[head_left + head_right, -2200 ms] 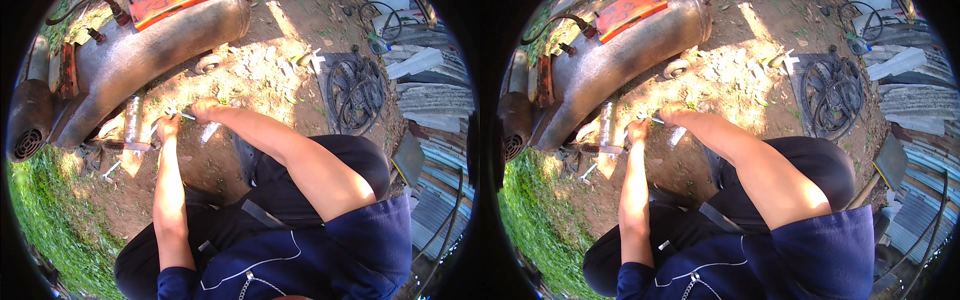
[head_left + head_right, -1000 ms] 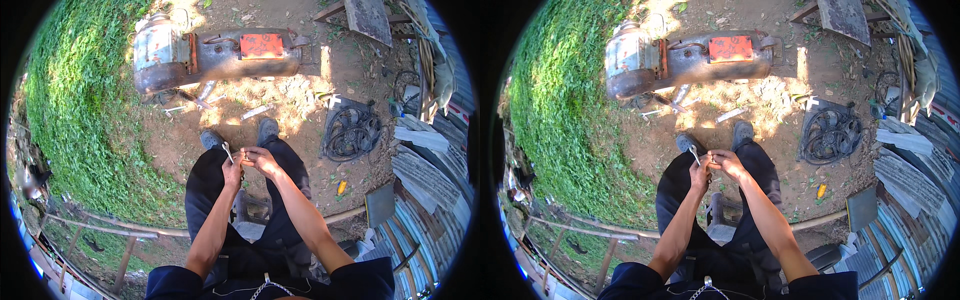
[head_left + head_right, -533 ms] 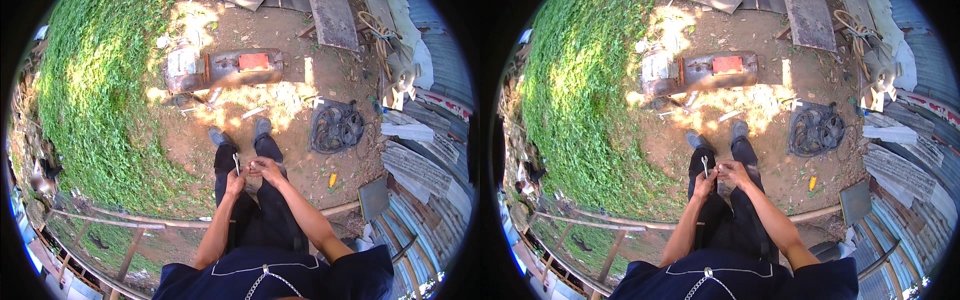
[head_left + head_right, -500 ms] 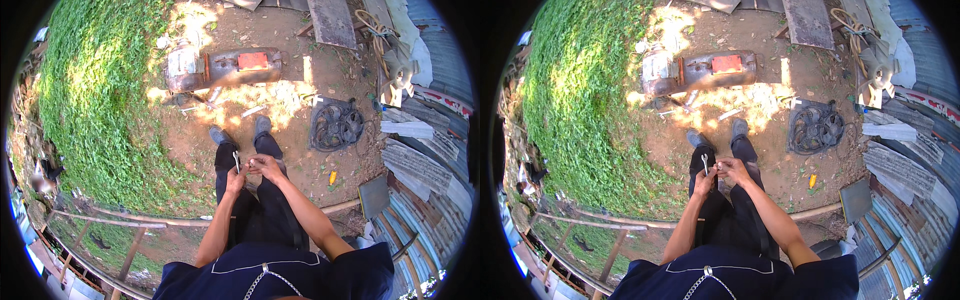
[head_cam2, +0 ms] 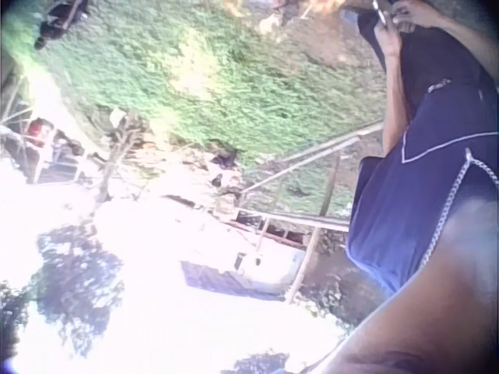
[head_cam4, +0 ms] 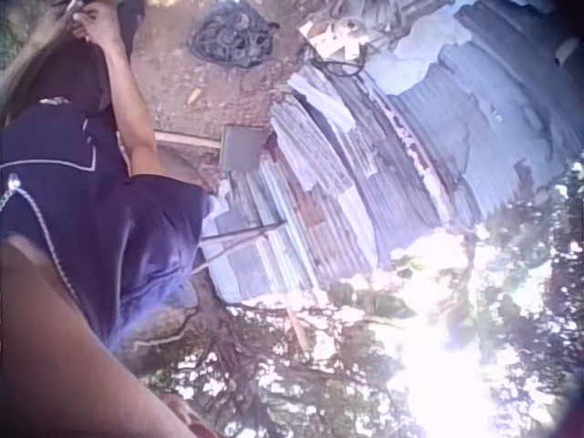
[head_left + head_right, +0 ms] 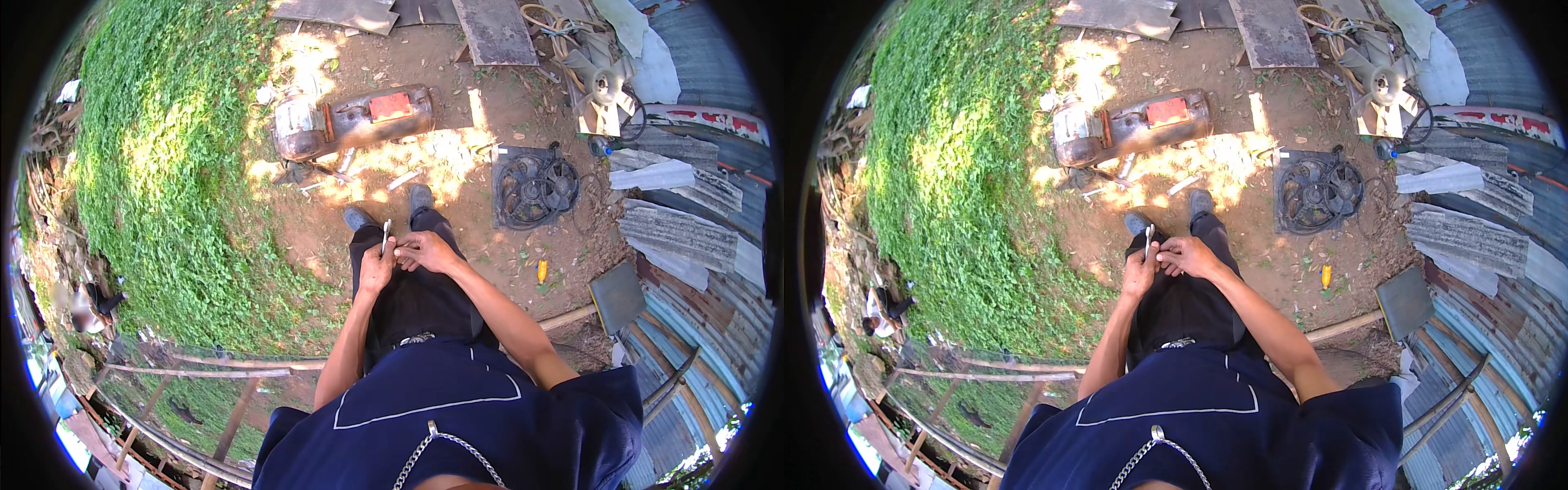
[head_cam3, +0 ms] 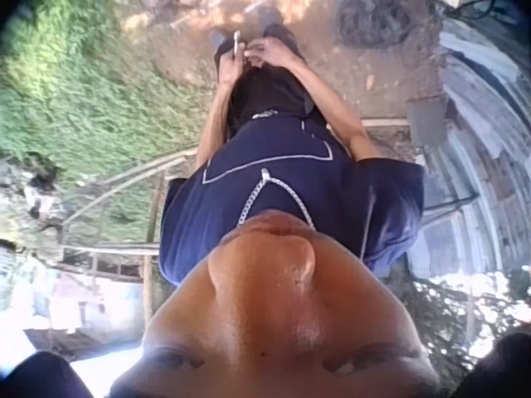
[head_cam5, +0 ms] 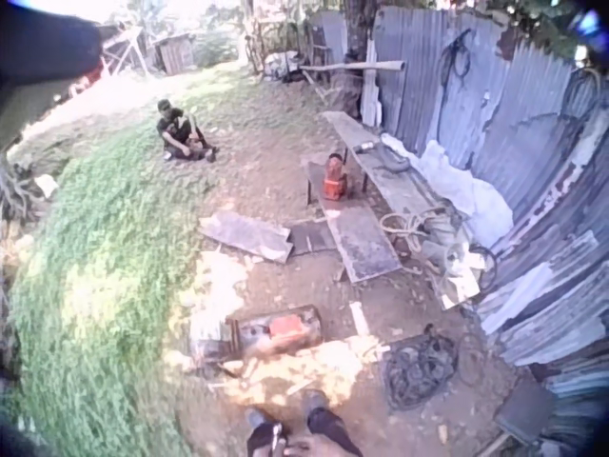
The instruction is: The person works on an air compressor motor by removing and reinstalling mounting bolts using an open-end wrench and handling small mechanical components.
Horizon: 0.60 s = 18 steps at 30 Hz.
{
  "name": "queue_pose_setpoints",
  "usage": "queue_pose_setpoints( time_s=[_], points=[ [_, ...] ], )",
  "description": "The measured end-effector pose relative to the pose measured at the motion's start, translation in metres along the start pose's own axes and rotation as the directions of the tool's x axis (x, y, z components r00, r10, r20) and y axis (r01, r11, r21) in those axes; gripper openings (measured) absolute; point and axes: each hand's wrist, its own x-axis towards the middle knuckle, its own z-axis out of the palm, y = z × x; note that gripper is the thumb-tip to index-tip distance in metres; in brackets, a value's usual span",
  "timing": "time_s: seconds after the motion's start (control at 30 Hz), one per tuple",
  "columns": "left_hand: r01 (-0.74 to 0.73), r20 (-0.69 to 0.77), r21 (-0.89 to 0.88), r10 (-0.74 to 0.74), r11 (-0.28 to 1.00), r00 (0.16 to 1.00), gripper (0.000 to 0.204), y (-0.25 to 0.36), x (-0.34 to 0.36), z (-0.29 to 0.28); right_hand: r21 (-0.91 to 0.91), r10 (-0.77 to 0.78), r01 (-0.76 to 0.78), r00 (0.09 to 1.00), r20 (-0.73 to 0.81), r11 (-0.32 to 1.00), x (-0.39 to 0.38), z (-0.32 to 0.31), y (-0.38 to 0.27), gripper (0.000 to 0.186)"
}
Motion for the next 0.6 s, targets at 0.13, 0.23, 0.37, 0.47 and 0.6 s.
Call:
queue_pose_setpoints(
  time_s=[0.13,0.23,0.37,0.47,0.6],
  points=[
    [0.045,0.092,-0.067,-0.039,0.997,0.995,0.052,0.021,-0.011,-0.002,0.030,-0.025,0.023,0.997,0.071,0.999,-0.016,-0.005,-0.014,0.024],
    [0.053,0.086,-0.108,-0.044,0.993,0.995,0.049,0.037,-0.018,-0.002,0.013,-0.072,0.071,0.993,0.089,0.997,-0.020,-0.009,-0.022,0.026],
    [0.170,0.126,-0.263,-0.141,0.950,0.982,0.047,0.062,-0.026,-0.002,0.023,-0.101,0.099,0.991,0.083,0.995,-0.029,-0.012,-0.040,0.028],
    [0.132,0.126,-0.254,-0.103,0.958,0.987,0.041,0.068,-0.028,-0.002,0.024,-0.099,0.098,0.994,0.046,0.995,-0.032,-0.012,-0.046,0.029],
    [0.142,0.166,-0.304,-0.094,0.942,0.982,0.029,0.067,-0.033,-0.005,-0.069,-0.111,0.110,0.993,-0.025,0.992,-0.033,-0.009,-0.052,0.029]
  ],
)
